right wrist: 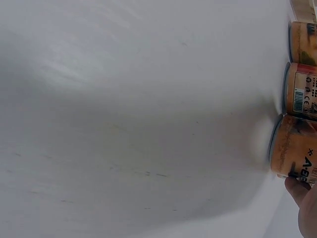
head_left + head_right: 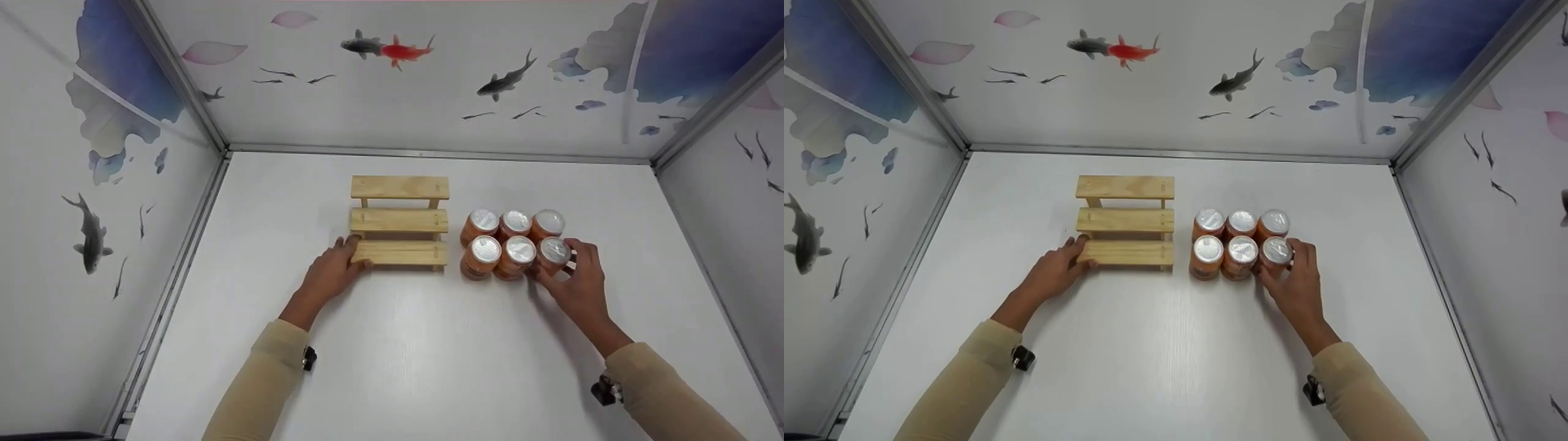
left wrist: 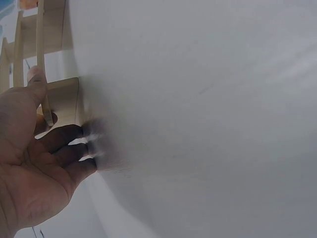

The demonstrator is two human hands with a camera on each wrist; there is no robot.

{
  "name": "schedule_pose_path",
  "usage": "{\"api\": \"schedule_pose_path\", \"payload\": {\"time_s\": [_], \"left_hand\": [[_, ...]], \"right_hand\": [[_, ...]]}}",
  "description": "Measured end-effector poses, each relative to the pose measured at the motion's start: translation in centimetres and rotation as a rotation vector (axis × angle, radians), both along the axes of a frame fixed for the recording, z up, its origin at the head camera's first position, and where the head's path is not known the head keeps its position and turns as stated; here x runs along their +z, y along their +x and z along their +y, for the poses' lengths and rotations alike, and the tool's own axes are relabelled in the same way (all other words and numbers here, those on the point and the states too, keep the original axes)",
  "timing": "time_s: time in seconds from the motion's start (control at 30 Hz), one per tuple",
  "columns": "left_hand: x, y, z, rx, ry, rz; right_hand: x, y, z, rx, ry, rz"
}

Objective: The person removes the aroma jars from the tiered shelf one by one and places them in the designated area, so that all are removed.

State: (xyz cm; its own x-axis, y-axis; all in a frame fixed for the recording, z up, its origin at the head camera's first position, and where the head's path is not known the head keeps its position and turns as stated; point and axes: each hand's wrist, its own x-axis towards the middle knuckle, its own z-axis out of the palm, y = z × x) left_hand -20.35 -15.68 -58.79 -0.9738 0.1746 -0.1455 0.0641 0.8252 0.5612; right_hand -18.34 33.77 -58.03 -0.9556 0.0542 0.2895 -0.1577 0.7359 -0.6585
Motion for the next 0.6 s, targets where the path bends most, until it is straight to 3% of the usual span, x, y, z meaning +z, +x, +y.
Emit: {"api": "schedule_pose_path", "payload": {"time_s": [0.47,0.6], "left_hand": [[0.2,0.0,-0.4,-0.01,-0.028,-0.026],[0.5,0.2,-1.2,-0.004,0.01,-0.02]], "right_hand": [[0.0,0.5,-0.5,0.021,-0.024,-0.002],[-0.2,0.6,-0.8,0.028,-0.002,-0.036]]}}
